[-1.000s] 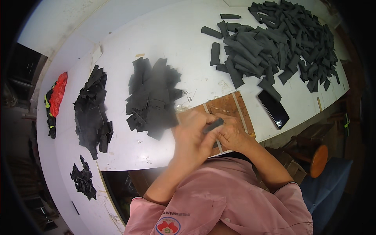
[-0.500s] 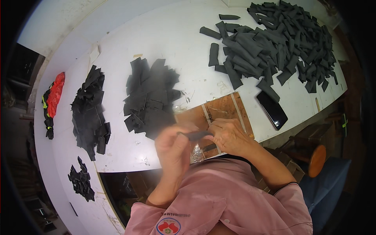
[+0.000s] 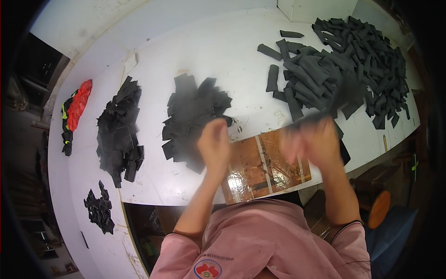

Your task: The recorder is folding and manually trimming black foam pieces at a workbench.

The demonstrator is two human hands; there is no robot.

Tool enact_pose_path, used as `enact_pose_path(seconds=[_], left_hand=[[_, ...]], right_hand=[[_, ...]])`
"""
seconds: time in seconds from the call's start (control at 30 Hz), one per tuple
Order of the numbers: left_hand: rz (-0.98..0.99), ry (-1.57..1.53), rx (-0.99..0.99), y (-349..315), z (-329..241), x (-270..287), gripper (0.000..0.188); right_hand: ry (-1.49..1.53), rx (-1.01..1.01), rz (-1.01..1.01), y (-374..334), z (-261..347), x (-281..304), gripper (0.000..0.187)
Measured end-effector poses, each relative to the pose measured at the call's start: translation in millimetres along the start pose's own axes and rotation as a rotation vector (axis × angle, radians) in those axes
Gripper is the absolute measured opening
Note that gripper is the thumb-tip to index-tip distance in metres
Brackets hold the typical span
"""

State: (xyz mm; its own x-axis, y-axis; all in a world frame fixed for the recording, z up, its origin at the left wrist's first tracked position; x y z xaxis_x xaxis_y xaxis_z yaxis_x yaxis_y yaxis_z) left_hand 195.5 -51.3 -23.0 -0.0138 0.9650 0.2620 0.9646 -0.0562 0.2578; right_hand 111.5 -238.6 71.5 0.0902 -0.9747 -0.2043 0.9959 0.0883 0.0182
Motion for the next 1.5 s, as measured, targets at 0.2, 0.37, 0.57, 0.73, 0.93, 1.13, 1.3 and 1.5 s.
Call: enact_pose_path(seconds=[0.2, 0.37, 0.57, 0.73, 0.93, 1.13, 1.3, 1.5], left_hand=[[-0.082, 0.936, -0.291, 68, 36, -51, 0.017], [0.138, 1.114, -0.374, 88, 57, -59, 0.004], [-0.105, 0.68, -0.513, 91, 17, -9, 0.01], [-0.065, 0.414, -0.242, 76, 18, 21, 0.015], [-0.16, 0.151, -0.176, 70, 15, 30, 0.01], [-0.204, -0.274, 0.034, 84, 36, 27, 0.007], [-0.477, -0.206, 0.049, 98, 44, 16, 0.014], [-0.513, -0.145, 0.034, 122, 42, 28, 0.018]], right_hand=[[-0.2, -0.102, -0.32, 7, -42, 31, 0.036], [-0.054, -0.235, -0.308, -39, -91, 19, 0.032], [-0.033, -0.303, -0.32, -54, -106, 19, 0.033], [-0.09, -0.296, -0.285, -48, -106, 8, 0.033], [-0.154, -0.319, -0.247, -54, -117, 0, 0.034], [-0.202, -0.326, -0.259, -56, -117, -1, 0.035], [-0.192, -0.348, -0.23, -58, -122, -1, 0.034], [-0.212, -0.357, -0.219, -61, -127, -1, 0.035]])
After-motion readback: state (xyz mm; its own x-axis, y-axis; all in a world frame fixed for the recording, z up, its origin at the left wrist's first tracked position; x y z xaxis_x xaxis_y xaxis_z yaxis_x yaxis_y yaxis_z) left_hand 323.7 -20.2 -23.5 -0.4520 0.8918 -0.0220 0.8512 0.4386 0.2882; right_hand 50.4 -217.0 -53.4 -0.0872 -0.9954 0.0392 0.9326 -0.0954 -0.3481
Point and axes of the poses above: each hand's wrist, its own y-axis towards the middle knuckle, its own x-axis out of the back of the hand, z = x × y, the point moved 4 cm from there along y, towards the middle knuckle
